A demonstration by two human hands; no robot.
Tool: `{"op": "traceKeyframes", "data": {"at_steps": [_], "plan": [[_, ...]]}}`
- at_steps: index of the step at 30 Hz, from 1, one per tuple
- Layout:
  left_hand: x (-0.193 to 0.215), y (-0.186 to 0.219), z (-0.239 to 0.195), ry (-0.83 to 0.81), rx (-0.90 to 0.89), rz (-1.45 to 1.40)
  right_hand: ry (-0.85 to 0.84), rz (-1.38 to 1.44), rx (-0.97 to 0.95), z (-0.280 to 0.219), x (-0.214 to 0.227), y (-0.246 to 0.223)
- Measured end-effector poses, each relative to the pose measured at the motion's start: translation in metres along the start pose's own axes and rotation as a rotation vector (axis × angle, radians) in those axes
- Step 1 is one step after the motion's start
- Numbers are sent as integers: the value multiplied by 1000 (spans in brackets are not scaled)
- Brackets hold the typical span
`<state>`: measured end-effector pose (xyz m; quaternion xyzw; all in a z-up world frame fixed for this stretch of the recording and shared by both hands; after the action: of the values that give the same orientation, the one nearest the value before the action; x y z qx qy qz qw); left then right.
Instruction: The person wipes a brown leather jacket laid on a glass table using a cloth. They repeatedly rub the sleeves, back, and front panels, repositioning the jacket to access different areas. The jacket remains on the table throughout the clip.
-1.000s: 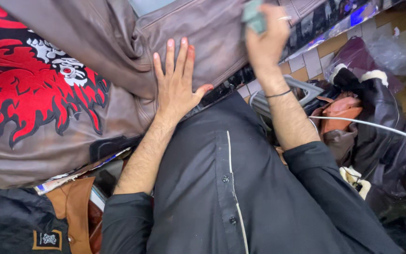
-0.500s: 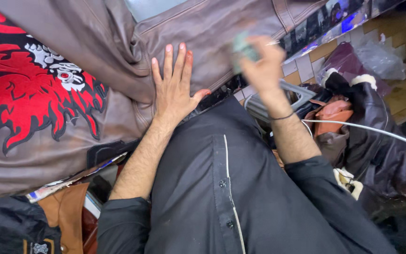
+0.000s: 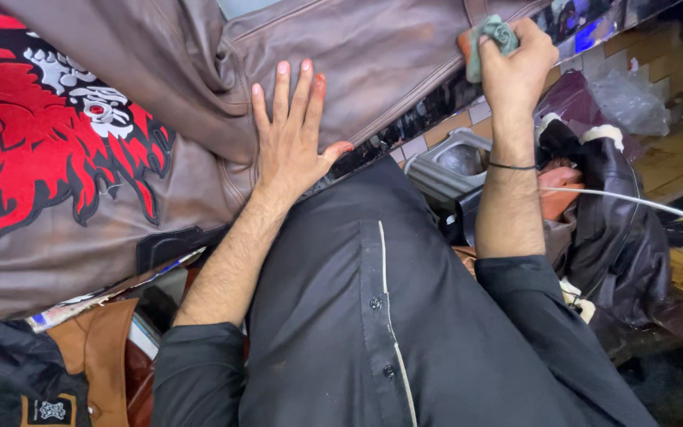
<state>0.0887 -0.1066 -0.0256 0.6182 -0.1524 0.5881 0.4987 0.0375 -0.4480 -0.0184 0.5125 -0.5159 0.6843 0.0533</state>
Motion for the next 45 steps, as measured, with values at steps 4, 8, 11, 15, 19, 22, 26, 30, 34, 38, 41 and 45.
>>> {"op": "traceKeyframes", "data": {"at_steps": [4, 8, 11, 15, 19, 22, 26, 30, 34, 38, 41, 45], "plan": [[3, 1, 4, 18, -9, -13, -173, -30, 312, -19, -19, -18], [4, 0, 4, 4, 0, 2, -233, 119, 186, -6, -11, -17], [2, 0, 3, -3, 2, 9, -16, 167, 156, -6, -4, -20], [2, 2, 6, -10, 8, 10, -198, 114, 383, -41, -34, -42], [6, 3, 7, -15, 30, -8, -373, 211, 411, -48, -43, -56], [7, 5, 9, 4, 15, 10, -86, 275, 183, -30, -22, -47], [11, 13, 10, 52, 40, -39, -270, 179, 415, -36, -26, -47], [25, 39, -24, 177, 83, 70, -505, 307, 466, -23, -19, -17], [38, 54, -99, 213, 271, 460, -108, 925, 223, 63, 40, 45], [39, 46, -163, 229, 447, 717, -89, 1250, 175, 133, 58, 93], [25, 53, -187, 241, 401, 828, -202, 1064, 354, 145, 45, 101], [16, 44, -230, 978, 744, 328, -218, 937, 438, 156, 26, 103]]}}
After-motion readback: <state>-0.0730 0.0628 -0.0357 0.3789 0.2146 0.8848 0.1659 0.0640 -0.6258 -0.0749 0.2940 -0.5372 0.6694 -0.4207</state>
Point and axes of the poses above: each hand's wrist, its own z-axis towards the middle knuckle, its own x-axis out of the back of the hand, y = z × x, the point moved 6 cm from there along z, towards the middle knuckle, and after that the axes turned 13 degrees about -x, right-handed, at the moved point
